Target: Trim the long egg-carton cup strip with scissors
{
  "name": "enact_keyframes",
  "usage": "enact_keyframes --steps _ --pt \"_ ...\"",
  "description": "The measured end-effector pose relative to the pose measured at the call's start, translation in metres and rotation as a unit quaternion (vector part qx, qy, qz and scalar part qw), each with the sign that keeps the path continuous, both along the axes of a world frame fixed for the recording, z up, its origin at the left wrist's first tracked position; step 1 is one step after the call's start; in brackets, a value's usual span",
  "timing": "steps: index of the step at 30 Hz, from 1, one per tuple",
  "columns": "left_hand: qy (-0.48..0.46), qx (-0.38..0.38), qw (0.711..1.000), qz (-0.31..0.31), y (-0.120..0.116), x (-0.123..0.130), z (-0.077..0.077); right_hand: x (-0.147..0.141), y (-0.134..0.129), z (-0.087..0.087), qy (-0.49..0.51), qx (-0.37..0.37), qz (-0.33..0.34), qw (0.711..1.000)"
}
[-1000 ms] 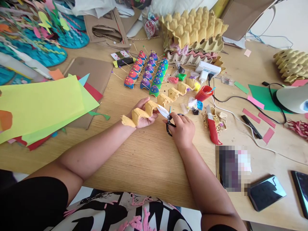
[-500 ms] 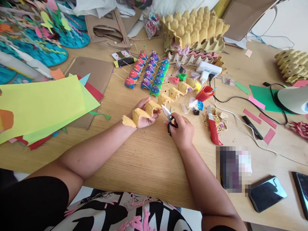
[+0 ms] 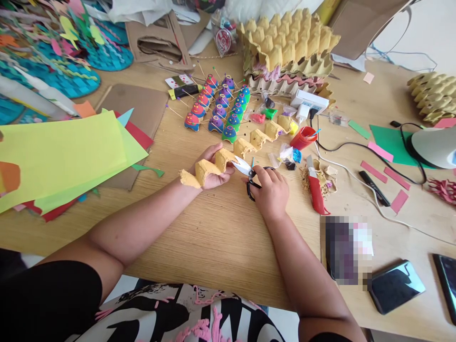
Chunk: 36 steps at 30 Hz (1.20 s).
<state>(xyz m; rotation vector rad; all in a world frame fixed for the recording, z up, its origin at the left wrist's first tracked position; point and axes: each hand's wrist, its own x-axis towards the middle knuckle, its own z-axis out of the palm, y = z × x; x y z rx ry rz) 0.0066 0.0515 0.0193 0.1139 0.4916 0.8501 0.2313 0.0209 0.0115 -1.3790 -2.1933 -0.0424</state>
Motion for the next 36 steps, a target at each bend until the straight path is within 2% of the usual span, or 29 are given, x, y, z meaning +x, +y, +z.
enact_keyframes --steps 10,16,36 --pt "0.002 0.006 1.000 -0.002 0.0016 -0.0021 -0.0024 0.0014 0.0002 -0.0012 -0.034 0.036 -0.004 0.999" --pt "-0.001 0.017 1.000 -0.007 0.0011 -0.0026 -0.0005 0.0022 0.0015 -0.0002 -0.056 0.083 0.006 0.995" --pt "-0.003 0.005 1.000 -0.006 0.0033 -0.0014 -0.0056 0.0049 0.0018 0.0024 -0.067 0.098 0.018 0.993"
